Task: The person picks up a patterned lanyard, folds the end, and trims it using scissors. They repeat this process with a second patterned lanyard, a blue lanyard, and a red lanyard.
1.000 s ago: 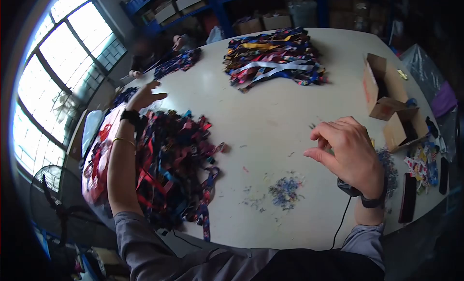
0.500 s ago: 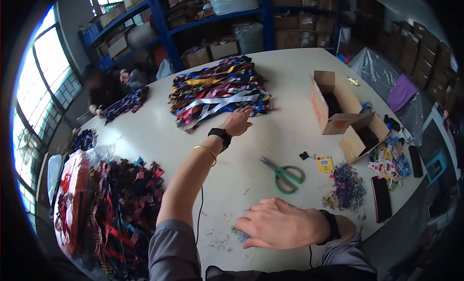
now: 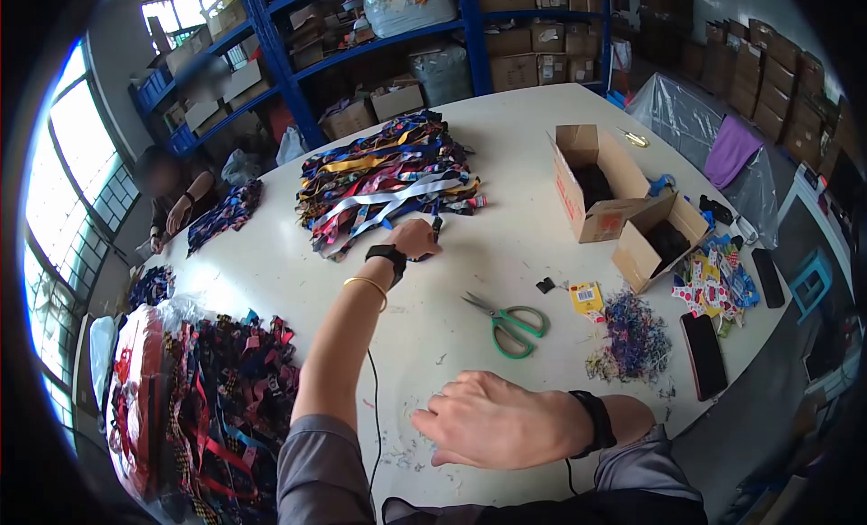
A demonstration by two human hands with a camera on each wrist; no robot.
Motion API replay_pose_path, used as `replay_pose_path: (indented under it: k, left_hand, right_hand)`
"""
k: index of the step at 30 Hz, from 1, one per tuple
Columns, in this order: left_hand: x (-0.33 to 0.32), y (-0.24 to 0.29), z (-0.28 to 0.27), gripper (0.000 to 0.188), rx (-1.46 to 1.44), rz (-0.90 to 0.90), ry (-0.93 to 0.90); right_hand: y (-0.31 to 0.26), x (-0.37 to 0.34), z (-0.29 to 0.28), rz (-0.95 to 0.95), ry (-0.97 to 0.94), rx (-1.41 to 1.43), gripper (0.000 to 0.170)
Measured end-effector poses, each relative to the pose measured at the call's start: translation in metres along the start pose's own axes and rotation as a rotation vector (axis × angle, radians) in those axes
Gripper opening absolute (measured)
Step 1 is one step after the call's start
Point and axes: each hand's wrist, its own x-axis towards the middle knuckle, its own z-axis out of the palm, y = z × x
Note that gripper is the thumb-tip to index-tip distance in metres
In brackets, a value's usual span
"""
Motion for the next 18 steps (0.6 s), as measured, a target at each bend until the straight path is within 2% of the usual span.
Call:
replay_pose_path:
  k: [1, 3, 6, 9, 10, 11, 13, 15, 17, 18]
  left_hand:
    - [-0.014, 0.004, -0.012, 0.032, -0.075, 0.004, -0.039]
    - [-0.030, -0.005, -0.012, 0.033, 0.015, 0.145, 0.032]
    - [-0.050, -0.016, -0.014, 0.028, 0.077, 0.052, -0.142]
    - [-0.058, -0.055, -0.012, 0.022, 0.304, -0.082, -0.205]
    - [-0.069, -0.048, -0.033, 0.018, 0.357, -0.062, -0.247]
    - [-0.084, -0.034, -0.062, 0.017, 0.218, -0.234, -0.315]
    - [-0.109, -0.041, -0.091, 0.016, -0.258, -0.286, -0.225]
    - [-0.135, -0.042, -0.105, 0.021, -0.396, -0.188, -0.017]
    - [-0.162, -0.013, -0.128, 0.027, -0.363, -0.321, 0.003]
    - [-0.178, 0.001, -0.134, 0.024, -0.319, -0.291, 0.010]
  right_hand:
    - [-0.001, -0.001, 0.002, -0.005, 0.004, 0.000, 0.037]
    - [-0.003, -0.002, 0.005, -0.019, 0.004, 0.002, 0.037]
    - [-0.003, -0.005, 0.007, -0.039, 0.029, -0.018, 0.038]
    - [0.007, -0.006, 0.005, -0.016, 0.093, -0.026, 0.038]
    - [0.013, -0.005, -0.001, 0.014, 0.078, 0.008, 0.037]
    - [0.020, -0.004, -0.007, 0.044, 0.061, 0.041, 0.037]
    - [0.037, -0.002, -0.017, 0.140, 0.085, 0.116, 0.037]
    - [0.051, 0.001, -0.023, 0.220, 0.126, 0.172, 0.036]
    - [0.060, 0.006, -0.024, 0.281, 0.184, 0.213, 0.036]
    - [0.062, 0.010, -0.022, 0.290, 0.211, 0.245, 0.036]
